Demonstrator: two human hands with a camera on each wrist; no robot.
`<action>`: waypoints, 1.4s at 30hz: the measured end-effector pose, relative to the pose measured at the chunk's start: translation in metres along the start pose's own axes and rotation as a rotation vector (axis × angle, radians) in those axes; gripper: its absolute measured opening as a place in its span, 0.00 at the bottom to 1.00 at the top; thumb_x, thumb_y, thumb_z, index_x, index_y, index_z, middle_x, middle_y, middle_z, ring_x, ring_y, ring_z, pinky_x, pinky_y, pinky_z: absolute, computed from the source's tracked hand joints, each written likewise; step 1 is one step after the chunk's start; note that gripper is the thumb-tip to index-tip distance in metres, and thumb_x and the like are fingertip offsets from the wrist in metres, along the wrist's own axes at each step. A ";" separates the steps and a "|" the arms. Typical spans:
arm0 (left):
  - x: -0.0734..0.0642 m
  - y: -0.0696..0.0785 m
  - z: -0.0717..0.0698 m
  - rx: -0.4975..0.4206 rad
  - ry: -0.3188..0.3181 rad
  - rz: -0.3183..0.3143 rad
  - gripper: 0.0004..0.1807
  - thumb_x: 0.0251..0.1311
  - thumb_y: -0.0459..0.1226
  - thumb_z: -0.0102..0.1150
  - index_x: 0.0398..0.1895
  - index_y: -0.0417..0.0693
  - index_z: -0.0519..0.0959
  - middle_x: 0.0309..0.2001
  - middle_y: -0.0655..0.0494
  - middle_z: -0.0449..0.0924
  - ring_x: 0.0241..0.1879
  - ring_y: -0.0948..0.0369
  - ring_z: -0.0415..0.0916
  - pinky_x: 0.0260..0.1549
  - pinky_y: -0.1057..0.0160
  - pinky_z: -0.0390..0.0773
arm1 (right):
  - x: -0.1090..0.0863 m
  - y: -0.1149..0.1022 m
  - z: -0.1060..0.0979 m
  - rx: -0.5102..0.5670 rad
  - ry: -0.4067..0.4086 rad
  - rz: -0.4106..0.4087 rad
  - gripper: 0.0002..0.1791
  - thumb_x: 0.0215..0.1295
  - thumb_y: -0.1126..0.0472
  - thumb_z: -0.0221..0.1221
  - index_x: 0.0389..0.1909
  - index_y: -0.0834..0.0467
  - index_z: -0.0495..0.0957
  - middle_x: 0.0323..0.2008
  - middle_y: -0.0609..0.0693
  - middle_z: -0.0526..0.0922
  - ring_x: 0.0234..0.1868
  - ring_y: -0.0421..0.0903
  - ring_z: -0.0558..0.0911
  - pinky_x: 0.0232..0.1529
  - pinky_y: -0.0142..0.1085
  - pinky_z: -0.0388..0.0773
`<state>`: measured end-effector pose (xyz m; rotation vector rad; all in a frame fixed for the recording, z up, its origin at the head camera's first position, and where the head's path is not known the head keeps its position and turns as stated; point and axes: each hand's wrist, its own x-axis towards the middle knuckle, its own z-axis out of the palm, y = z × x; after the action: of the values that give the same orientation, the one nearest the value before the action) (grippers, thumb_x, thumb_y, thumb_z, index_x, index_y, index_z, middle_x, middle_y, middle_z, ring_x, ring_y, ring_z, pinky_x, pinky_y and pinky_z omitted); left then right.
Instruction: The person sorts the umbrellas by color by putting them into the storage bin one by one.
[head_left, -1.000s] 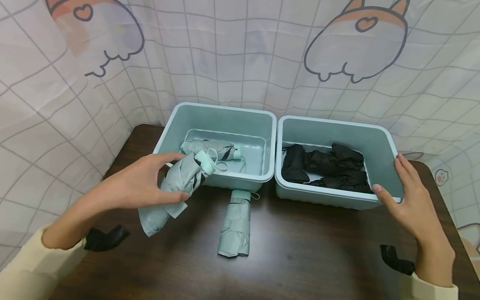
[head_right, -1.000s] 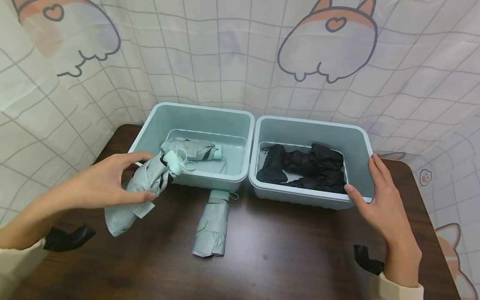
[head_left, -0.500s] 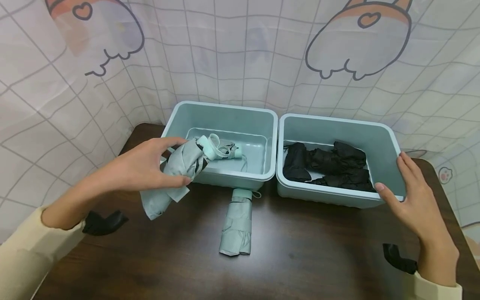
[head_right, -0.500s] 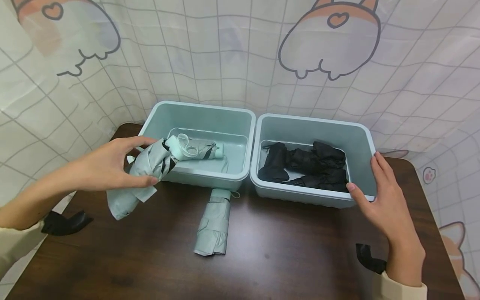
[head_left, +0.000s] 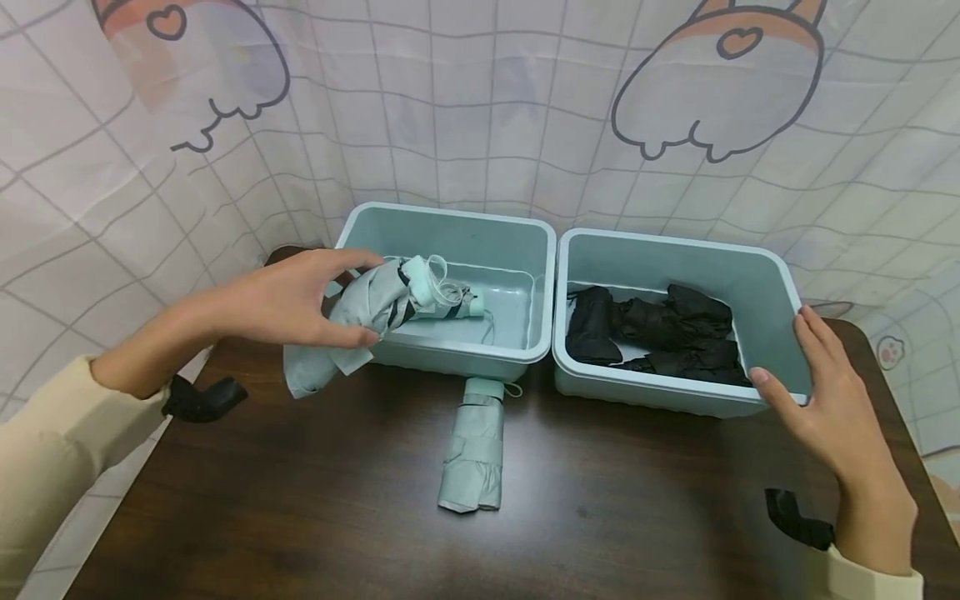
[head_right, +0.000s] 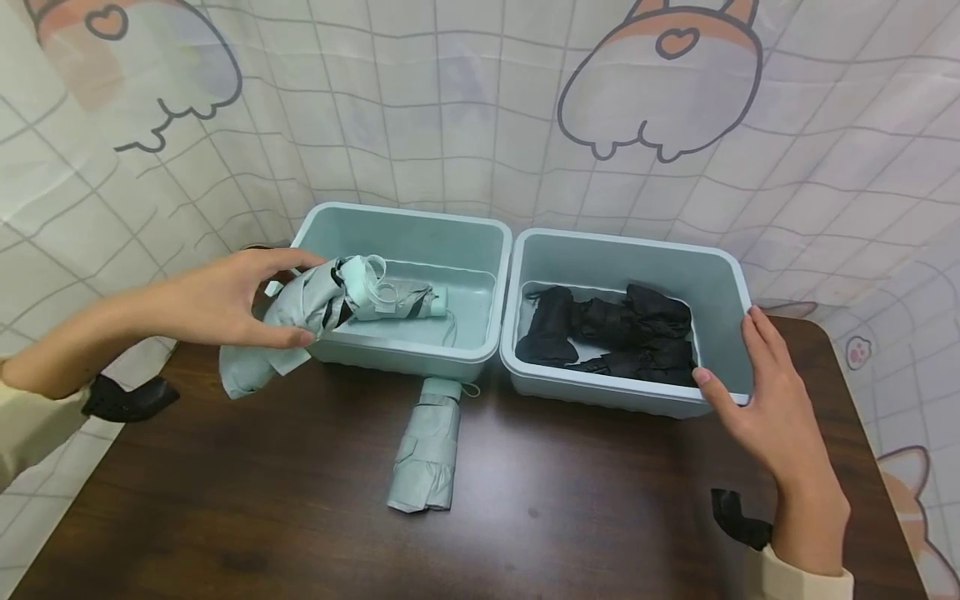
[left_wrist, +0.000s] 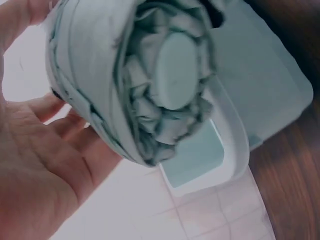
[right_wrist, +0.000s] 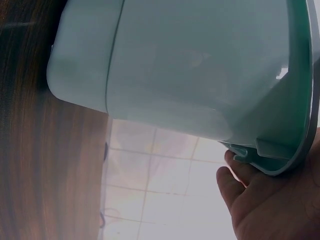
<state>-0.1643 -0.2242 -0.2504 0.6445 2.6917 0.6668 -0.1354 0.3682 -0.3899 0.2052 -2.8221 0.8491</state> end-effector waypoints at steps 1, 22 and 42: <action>0.002 -0.001 -0.002 -0.010 0.003 0.008 0.41 0.57 0.48 0.77 0.75 0.54 0.71 0.57 0.56 0.82 0.54 0.57 0.79 0.46 0.56 0.81 | 0.000 0.000 0.000 -0.001 -0.001 0.003 0.47 0.74 0.49 0.57 0.86 0.58 0.47 0.87 0.60 0.46 0.79 0.79 0.56 0.69 0.83 0.50; 0.041 0.002 -0.018 0.150 0.032 0.060 0.44 0.57 0.45 0.76 0.77 0.57 0.66 0.59 0.50 0.83 0.54 0.53 0.82 0.45 0.53 0.84 | -0.002 0.002 -0.003 0.000 0.022 -0.019 0.47 0.74 0.50 0.58 0.86 0.59 0.48 0.87 0.60 0.48 0.79 0.78 0.56 0.70 0.82 0.51; 0.058 0.005 -0.011 0.303 -0.018 0.134 0.40 0.57 0.43 0.77 0.74 0.56 0.71 0.64 0.58 0.80 0.51 0.58 0.78 0.48 0.54 0.80 | -0.002 0.000 0.000 -0.009 0.017 0.012 0.47 0.73 0.49 0.58 0.86 0.57 0.48 0.86 0.60 0.48 0.78 0.79 0.57 0.67 0.83 0.52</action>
<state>-0.2164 -0.1961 -0.2490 0.9067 2.7760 0.2808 -0.1337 0.3684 -0.3902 0.1783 -2.8134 0.8364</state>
